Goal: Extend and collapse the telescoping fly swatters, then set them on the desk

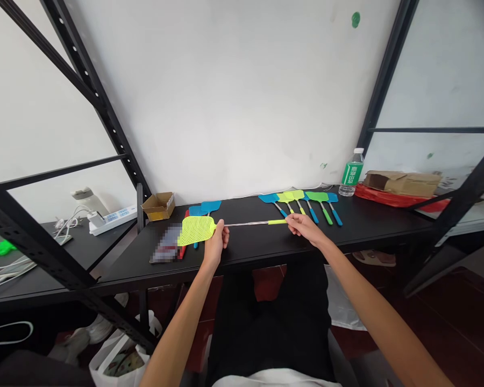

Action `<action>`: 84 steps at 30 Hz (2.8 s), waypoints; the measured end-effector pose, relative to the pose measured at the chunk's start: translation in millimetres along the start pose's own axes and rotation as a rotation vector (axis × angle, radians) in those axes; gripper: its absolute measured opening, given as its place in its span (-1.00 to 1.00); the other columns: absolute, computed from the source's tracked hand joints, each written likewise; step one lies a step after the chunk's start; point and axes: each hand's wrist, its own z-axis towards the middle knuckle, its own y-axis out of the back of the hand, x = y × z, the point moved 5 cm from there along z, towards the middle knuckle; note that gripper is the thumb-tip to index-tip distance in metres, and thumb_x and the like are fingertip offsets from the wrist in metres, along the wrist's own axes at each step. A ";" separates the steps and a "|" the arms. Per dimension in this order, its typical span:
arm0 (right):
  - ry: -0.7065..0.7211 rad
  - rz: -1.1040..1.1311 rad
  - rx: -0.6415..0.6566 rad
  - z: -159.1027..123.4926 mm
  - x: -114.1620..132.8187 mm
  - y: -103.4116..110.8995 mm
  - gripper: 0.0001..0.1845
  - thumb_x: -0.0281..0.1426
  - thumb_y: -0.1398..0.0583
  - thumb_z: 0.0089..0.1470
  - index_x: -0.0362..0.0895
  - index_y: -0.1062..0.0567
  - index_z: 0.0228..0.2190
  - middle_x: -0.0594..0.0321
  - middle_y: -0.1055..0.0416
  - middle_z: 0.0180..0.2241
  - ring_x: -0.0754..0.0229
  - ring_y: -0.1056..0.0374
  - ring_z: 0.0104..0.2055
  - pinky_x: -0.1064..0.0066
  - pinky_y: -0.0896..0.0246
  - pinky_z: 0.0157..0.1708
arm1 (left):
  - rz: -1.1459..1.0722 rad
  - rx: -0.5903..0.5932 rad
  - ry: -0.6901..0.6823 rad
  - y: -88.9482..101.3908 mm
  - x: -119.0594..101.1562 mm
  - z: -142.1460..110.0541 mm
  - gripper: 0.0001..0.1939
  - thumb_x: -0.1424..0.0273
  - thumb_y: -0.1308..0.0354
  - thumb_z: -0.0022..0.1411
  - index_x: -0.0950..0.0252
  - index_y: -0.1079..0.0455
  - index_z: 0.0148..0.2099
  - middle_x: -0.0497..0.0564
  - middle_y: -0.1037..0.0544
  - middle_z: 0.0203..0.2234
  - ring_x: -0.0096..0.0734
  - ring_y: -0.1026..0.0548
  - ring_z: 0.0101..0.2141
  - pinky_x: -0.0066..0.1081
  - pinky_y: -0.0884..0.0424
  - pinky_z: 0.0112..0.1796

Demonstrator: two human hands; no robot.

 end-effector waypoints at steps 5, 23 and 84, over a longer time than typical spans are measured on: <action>-0.010 0.003 0.003 0.0 -0.1 -0.2 -0.51 0.07 -0.22 0.08 -0.13 -0.41 -0.39 0.33 -0.26 -0.57 0.30 -0.15 -0.53 0.44 0.01 -0.56 | -0.011 0.002 0.009 0.1 0.3 0.3 -0.54 0.00 -0.12 0.25 0.29 -0.32 -0.47 -0.13 -0.23 -0.72 -0.58 -0.17 -0.67 -0.55 -0.06 -0.65; -0.034 -0.076 0.018 2.0 -3.1 -1.4 -0.39 0.12 -0.14 0.13 -0.16 -0.42 -0.60 0.24 -0.31 -0.60 0.26 -0.18 -0.53 0.38 0.02 -0.51 | -0.137 -0.102 0.054 7.7 4.2 3.2 -0.55 0.04 -0.16 0.22 0.31 -0.32 -0.50 -0.12 -0.26 -0.71 -0.61 -0.19 -0.69 -0.55 -0.07 -0.68; 0.000 -0.017 0.057 -1.4 2.1 0.1 -0.50 0.06 -0.22 0.08 -0.14 -0.55 -0.30 0.21 -0.42 -0.49 0.26 -0.21 -0.51 0.40 0.00 -0.54 | -0.165 -0.084 0.022 6.2 3.0 4.2 -0.54 0.02 -0.16 0.21 0.30 -0.31 -0.49 -0.14 -0.25 -0.71 -0.62 -0.16 -0.72 -0.53 -0.05 -0.68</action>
